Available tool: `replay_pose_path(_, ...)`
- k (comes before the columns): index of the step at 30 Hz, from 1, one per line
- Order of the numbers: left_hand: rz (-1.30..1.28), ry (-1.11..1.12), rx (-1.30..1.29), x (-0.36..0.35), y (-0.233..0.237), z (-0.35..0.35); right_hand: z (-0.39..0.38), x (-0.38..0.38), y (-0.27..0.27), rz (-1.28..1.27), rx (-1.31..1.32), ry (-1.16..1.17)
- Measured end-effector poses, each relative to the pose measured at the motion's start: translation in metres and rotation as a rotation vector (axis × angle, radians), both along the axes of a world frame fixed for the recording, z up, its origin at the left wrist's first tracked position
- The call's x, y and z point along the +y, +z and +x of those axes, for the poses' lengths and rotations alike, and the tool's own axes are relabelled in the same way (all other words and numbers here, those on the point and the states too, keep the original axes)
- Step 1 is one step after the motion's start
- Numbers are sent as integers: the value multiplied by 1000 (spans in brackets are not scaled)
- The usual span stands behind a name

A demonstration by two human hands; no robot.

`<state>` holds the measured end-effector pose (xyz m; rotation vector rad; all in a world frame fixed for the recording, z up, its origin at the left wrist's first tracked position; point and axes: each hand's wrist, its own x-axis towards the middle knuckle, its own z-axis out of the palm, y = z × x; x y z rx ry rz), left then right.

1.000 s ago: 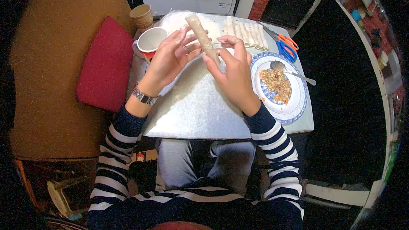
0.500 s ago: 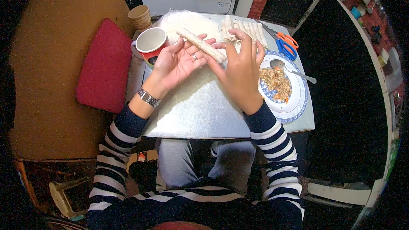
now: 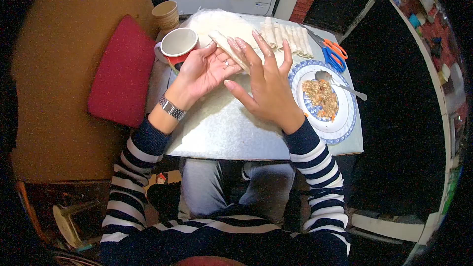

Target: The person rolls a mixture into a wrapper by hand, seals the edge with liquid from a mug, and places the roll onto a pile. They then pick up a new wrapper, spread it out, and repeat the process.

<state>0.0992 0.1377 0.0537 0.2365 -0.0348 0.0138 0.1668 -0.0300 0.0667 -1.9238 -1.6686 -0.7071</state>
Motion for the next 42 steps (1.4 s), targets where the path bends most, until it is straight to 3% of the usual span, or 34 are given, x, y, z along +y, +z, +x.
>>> replay_pose_path(2,-152,-162,-172,13,-21,6,-1,1,0,-15,-4,-13)
replay_pose_path(5,-21,4,54,2,-2,-1,-2,1,0,-47,-34,-30)
replay_pose_path(11,53,67,133,-3,8,-4,-4,1,1,-72,-79,-32)
replay_pose_path(32,-5,26,104,2,-1,-1,-3,2,-3,-51,-18,-14)
replay_pose_path(42,-159,-42,34,10,-17,4,-6,2,-2,-112,-42,-2)
